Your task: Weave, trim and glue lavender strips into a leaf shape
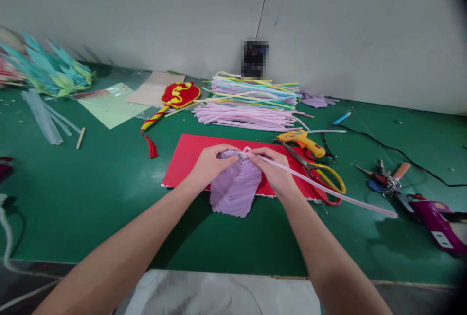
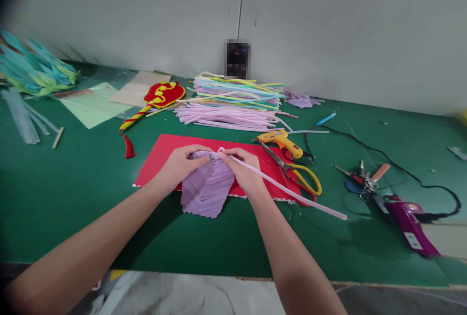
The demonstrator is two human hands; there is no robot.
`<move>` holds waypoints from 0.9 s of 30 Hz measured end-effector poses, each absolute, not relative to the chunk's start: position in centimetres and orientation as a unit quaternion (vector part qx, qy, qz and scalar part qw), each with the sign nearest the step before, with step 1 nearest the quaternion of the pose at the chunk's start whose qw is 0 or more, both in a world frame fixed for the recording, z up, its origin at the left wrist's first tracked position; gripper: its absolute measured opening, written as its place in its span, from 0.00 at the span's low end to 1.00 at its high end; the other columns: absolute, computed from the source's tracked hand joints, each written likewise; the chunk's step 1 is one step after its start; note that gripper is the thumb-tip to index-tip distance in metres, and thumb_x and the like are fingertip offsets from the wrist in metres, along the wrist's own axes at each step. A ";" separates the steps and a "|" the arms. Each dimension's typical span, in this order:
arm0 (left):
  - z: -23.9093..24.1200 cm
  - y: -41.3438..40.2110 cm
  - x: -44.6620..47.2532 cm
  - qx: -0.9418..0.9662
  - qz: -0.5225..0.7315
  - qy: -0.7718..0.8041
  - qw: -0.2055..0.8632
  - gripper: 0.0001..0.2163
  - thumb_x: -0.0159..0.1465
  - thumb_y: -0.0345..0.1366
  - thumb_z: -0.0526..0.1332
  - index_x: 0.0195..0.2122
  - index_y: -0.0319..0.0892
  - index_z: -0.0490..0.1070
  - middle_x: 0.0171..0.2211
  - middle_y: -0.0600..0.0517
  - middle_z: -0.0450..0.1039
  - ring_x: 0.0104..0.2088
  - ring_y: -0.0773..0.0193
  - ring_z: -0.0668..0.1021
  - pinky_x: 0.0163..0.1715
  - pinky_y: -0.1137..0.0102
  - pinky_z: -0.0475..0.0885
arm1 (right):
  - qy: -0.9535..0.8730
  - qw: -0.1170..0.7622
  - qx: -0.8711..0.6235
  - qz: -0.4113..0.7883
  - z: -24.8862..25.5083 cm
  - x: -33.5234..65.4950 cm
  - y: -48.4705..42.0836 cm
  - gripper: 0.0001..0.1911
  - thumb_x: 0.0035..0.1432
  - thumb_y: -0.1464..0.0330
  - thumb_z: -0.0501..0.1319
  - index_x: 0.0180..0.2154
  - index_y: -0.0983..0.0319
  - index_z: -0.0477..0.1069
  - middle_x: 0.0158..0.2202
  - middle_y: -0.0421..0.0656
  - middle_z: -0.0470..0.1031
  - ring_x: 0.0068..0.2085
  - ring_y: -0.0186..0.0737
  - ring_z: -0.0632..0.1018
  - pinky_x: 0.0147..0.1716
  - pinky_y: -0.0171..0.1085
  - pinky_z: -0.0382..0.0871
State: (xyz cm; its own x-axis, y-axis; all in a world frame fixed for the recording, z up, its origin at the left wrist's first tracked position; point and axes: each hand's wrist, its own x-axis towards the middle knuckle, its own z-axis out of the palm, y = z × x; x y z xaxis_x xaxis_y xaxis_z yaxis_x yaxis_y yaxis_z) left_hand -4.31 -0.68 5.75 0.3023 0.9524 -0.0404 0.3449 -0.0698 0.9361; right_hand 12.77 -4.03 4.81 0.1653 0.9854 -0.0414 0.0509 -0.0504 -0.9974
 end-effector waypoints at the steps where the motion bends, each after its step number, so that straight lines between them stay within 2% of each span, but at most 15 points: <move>1: 5.7 -0.7 -4.3 0.656 0.323 0.495 0.469 0.11 0.54 0.42 0.62 0.36 0.44 0.76 0.38 0.51 0.77 0.41 0.58 0.76 0.43 0.66 0.68 | -0.458 0.514 -0.564 0.456 4.8 12.7 -4.0 0.11 0.45 0.61 0.67 0.30 0.60 0.77 0.29 0.40 0.78 0.33 0.37 0.75 0.34 0.34 0.66; 15: 5.4 -0.9 -4.2 0.669 0.333 0.487 0.451 0.11 0.55 0.42 0.61 0.35 0.42 0.74 0.34 0.52 0.76 0.36 0.62 0.76 0.38 0.69 0.69 | -0.453 0.520 -0.569 0.449 4.7 12.5 -4.2 0.10 0.44 0.61 0.67 0.28 0.60 0.77 0.28 0.41 0.78 0.32 0.38 0.76 0.32 0.35 0.67; 27: 5.5 -1.0 -4.1 0.660 0.336 0.494 0.455 0.10 0.54 0.42 0.62 0.34 0.42 0.74 0.34 0.52 0.77 0.36 0.61 0.76 0.38 0.70 0.69 | -0.448 0.518 -0.572 0.451 4.8 12.3 -4.2 0.10 0.43 0.62 0.67 0.28 0.60 0.77 0.28 0.41 0.78 0.33 0.39 0.76 0.33 0.36 0.68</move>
State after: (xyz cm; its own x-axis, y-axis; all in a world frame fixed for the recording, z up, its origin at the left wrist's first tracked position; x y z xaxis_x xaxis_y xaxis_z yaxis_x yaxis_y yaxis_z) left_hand -4.13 -1.01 5.53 0.2864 0.9581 -0.0071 0.3468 -0.0968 0.9329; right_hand 12.30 -4.21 4.83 0.1921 0.9800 -0.0522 0.0442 -0.0618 -0.9971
